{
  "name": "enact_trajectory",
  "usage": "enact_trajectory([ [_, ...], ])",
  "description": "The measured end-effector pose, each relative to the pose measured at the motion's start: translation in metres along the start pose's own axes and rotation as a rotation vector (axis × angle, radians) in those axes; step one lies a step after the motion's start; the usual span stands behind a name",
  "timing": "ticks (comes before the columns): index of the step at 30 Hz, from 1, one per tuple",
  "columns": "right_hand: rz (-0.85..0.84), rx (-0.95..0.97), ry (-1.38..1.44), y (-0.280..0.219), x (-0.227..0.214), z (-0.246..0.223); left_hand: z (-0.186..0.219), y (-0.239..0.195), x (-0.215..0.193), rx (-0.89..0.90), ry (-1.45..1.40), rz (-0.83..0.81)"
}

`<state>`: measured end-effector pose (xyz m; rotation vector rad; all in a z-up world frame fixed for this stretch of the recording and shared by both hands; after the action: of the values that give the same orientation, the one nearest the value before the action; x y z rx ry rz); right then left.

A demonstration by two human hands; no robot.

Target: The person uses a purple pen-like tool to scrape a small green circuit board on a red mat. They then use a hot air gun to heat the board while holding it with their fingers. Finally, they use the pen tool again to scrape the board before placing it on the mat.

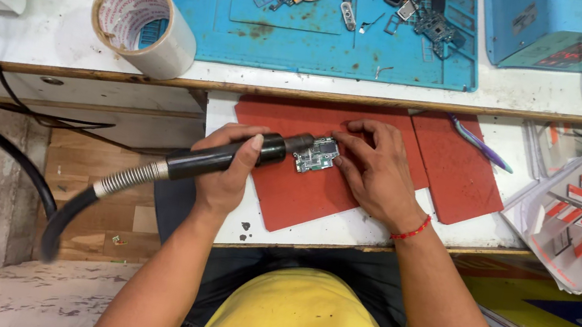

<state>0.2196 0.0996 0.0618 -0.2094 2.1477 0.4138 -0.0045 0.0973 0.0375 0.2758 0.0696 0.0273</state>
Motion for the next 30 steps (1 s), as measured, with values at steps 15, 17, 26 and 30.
enact_trajectory([
  [15, 0.01, -0.05, 0.014, -0.006, 0.002, 0.002, -0.002, -0.001, 0.001, -0.027, -0.15, -0.076],
  [17, -0.006, -0.05, 0.013, -0.004, 0.004, 0.001, 0.012, -0.002, 0.007, 0.114, -0.027, -0.149],
  [26, 0.037, -0.041, -0.014, 0.001, -0.003, 0.001, 0.014, -0.002, -0.001, 0.091, 0.036, 0.04],
  [30, 0.029, -0.043, 0.011, 0.0, -0.004, -0.003, 0.003, 0.001, 0.003, -0.022, -0.004, -0.05],
])
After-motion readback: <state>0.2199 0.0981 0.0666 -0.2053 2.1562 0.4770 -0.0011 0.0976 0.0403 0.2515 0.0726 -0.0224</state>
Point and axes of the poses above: each hand's wrist, its own y-axis towards the middle knuckle, its own x-axis out of the palm, z = x × y, the point moved 10 cm from there along y, towards the middle knuckle
